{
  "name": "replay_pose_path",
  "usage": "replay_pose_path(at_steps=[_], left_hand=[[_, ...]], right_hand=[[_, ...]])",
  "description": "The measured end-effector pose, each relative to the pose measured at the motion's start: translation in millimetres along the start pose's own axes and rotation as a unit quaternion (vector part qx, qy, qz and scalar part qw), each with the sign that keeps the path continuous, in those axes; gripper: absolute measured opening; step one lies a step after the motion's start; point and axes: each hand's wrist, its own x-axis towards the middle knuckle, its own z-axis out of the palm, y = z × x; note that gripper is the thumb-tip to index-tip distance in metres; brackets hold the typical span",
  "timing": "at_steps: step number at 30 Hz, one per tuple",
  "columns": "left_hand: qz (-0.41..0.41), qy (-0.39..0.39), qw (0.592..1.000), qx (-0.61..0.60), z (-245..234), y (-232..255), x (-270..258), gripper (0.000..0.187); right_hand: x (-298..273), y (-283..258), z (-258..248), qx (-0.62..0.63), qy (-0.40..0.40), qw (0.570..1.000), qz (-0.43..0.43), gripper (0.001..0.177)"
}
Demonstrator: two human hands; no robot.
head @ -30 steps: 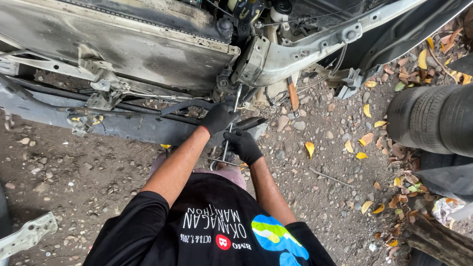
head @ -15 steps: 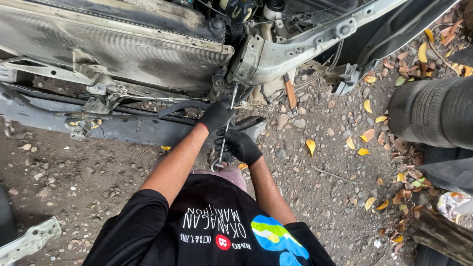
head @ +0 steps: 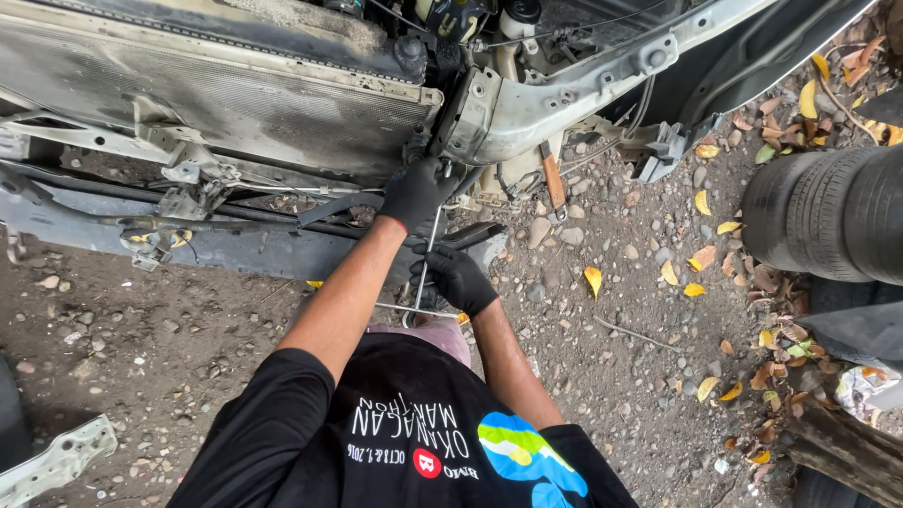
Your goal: The person uses a hammer and a wrench to remove bolts and a metal bracket from the front frame of a damaged car. They then disconnect a hose from the radiator and remove a plastic cover from the front bumper area.
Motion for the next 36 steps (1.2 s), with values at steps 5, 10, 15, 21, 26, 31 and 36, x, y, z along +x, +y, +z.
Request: replay_pose_path(at_steps=[5, 10, 15, 21, 26, 31, 36], left_hand=[[-0.023, 0.025, 0.999, 0.004, 13.7, -3.1, 24.6, 0.046], [-0.061, 0.058, 0.996, 0.022, 18.0, 5.6, 29.1, 0.041], [-0.056, 0.086, 0.995, 0.019, 15.3, 10.2, 28.5, 0.033], [-0.055, 0.070, 0.996, 0.004, 16.5, 9.4, 23.1, 0.035], [0.006, 0.076, 0.996, -0.048, 30.9, -38.0, 28.8, 0.030], [-0.007, 0.039, 0.987, -0.157, -8.7, -36.5, 15.1, 0.025], [0.034, 0.098, 0.985, -0.137, -41.8, -75.4, 11.8, 0.023]], right_hand=[[2.6, 1.3, 2.8, -0.101, 0.074, 0.992, 0.005, 0.036], [5.2, 9.6, 4.5, -0.137, 0.154, 0.979, -0.012, 0.028], [-15.2, -12.7, 24.7, -0.118, 0.138, 0.983, 0.005, 0.024], [-14.2, 1.3, 7.8, -0.191, 0.133, 0.973, -0.004, 0.023], [-13.7, 7.4, -6.7, -0.166, 0.118, 0.979, 0.021, 0.021], [-18.2, 27.3, -35.5, -0.165, 0.094, 0.982, 0.007, 0.019], [-24.6, 33.4, -50.6, -0.220, 0.157, 0.953, -0.139, 0.019]])
